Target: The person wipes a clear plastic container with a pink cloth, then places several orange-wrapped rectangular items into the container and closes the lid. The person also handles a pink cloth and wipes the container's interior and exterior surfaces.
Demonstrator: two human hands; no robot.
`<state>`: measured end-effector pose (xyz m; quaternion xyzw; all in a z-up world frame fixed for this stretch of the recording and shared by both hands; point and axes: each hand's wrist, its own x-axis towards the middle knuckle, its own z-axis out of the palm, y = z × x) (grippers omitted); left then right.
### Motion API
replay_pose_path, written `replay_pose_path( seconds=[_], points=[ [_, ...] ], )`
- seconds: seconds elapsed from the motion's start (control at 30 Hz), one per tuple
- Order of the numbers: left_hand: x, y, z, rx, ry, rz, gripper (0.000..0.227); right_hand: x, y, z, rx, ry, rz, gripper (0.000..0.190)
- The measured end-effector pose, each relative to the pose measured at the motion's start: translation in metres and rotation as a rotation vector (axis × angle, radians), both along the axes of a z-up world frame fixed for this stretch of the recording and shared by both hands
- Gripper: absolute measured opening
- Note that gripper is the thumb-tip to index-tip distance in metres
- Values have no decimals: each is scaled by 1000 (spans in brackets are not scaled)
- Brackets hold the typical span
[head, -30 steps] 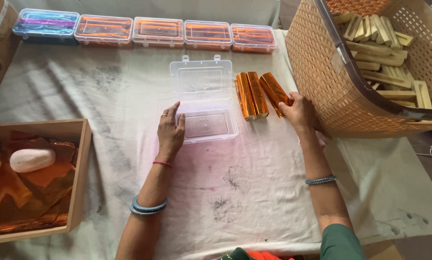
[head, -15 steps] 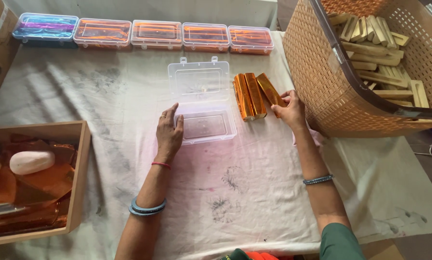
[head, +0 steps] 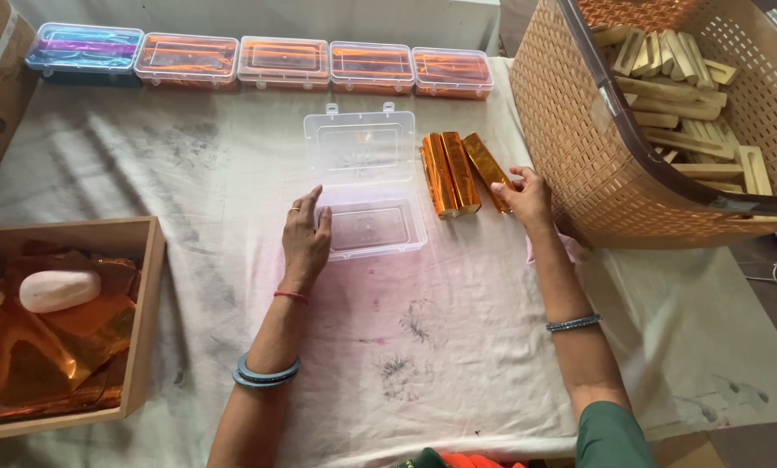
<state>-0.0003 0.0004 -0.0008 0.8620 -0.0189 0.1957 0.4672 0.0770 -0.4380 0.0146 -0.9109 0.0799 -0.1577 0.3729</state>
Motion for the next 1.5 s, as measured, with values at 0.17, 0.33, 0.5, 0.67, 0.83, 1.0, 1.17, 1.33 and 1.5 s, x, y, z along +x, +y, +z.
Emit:
replay_pose_path(
  seconds=[0.17, 0.33, 0.5, 0.67, 0.83, 1.0, 1.17, 1.33, 1.5],
  points=[
    [0, 0, 0, 2, -44, 1, 43, -5, 6, 10, 89, 32, -20, 59],
    [-1, -1, 3, -31, -26, 5, 41, -2, -2, 14, 406, 88, -34, 52],
    [0, -1, 3, -35, -53, 6, 40, 6, -13, 4, 619, 10, 24, 40],
    [0, -1, 3, -58, -63, 8, 38, -10, 4, 37, 432, -106, 131, 48],
    [4, -2, -3, -70, -81, 24, 37, -57, 41, 111, 384, 29, 329, 56],
    [6, -2, -10, -61, -102, 47, 37, -96, 89, 146, 514, 270, 766, 60],
    [8, -1, -10, -93, -104, 34, 38, -81, 130, 127, 643, 520, 1048, 63],
    [15, 4, -14, -210, -73, 16, 51, -47, 156, 103, 575, 597, 1035, 58],
    [13, 5, -14, -221, -63, -12, 63, -39, 181, 108, 211, 607, 887, 56]
  ],
)
